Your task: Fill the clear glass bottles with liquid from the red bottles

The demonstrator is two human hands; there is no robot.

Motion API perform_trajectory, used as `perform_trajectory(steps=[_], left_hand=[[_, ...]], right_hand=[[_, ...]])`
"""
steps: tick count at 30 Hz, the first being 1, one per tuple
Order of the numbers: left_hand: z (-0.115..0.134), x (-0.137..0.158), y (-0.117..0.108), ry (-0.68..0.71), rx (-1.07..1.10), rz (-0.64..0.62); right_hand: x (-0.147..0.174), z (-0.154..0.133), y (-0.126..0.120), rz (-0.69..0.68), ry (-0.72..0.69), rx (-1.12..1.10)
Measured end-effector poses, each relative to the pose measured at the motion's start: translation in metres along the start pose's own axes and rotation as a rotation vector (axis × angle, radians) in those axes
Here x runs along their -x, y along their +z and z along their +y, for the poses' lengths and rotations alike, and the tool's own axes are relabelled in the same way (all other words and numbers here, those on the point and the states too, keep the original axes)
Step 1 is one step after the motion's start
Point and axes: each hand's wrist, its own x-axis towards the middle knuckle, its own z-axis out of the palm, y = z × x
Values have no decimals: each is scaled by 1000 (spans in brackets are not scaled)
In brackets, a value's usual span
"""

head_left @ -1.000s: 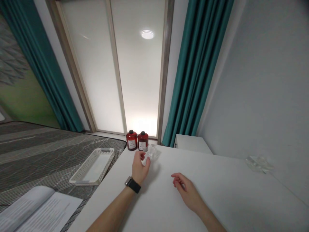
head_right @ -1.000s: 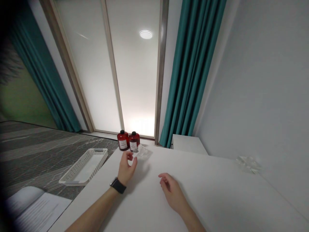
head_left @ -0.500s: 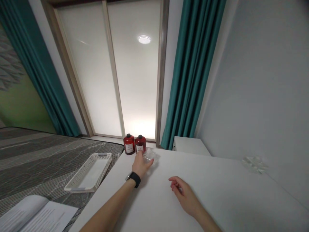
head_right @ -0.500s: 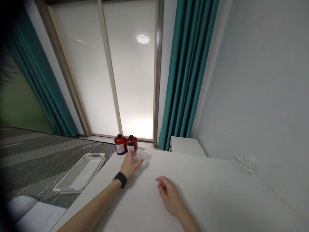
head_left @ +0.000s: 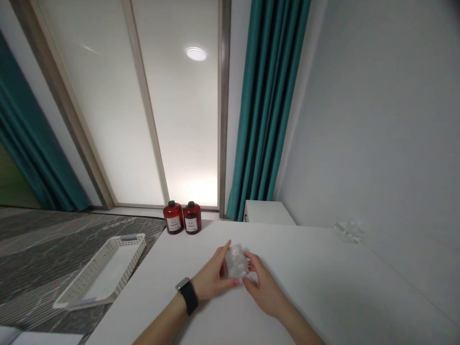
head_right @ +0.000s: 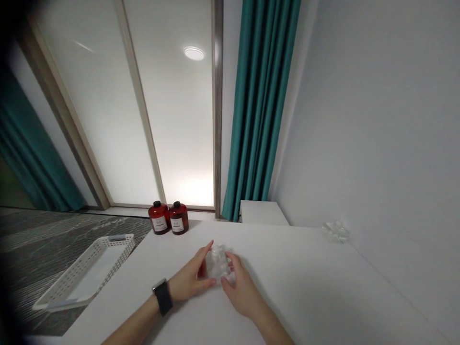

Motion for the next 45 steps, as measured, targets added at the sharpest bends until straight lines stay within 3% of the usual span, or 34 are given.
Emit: perform_trajectory(steps=[6, 10, 13, 17, 20, 25, 29, 33, 37, 41, 45], left_hand=[[3, 6, 4, -62, 43, 95], [9, 4, 11, -25, 332, 96], [11, 2, 16, -69, 479, 52], [10, 2, 19, -141, 502, 106], [10, 3, 16, -91, 441, 176], [7, 6, 11, -14, 314, 103], [-1, 3, 10, -21, 486, -5], [-3, 1, 8, -56, 598, 52], [6, 5, 7, 2, 430, 48], [13, 8, 7, -26, 127, 230], [15, 8, 5, 219, -389, 396]], right_hand=[[-3, -10, -8, 3, 82, -129], [0, -27, -11, -111, 128, -332], [3, -34, -12, -97, 171, -413], [1, -30, -14, -50, 205, -520], [-1, -23, -15, -72, 178, -578], [-3, -13, -11, 88, 85, -366], [-1, -16, -9, 145, -87, -126], [0, -21, -7, 162, -158, -78], [4, -22, 0, 120, -143, -65], [4, -21, -4, 69, -52, -209], [0, -25, -19, 157, -35, -188]])
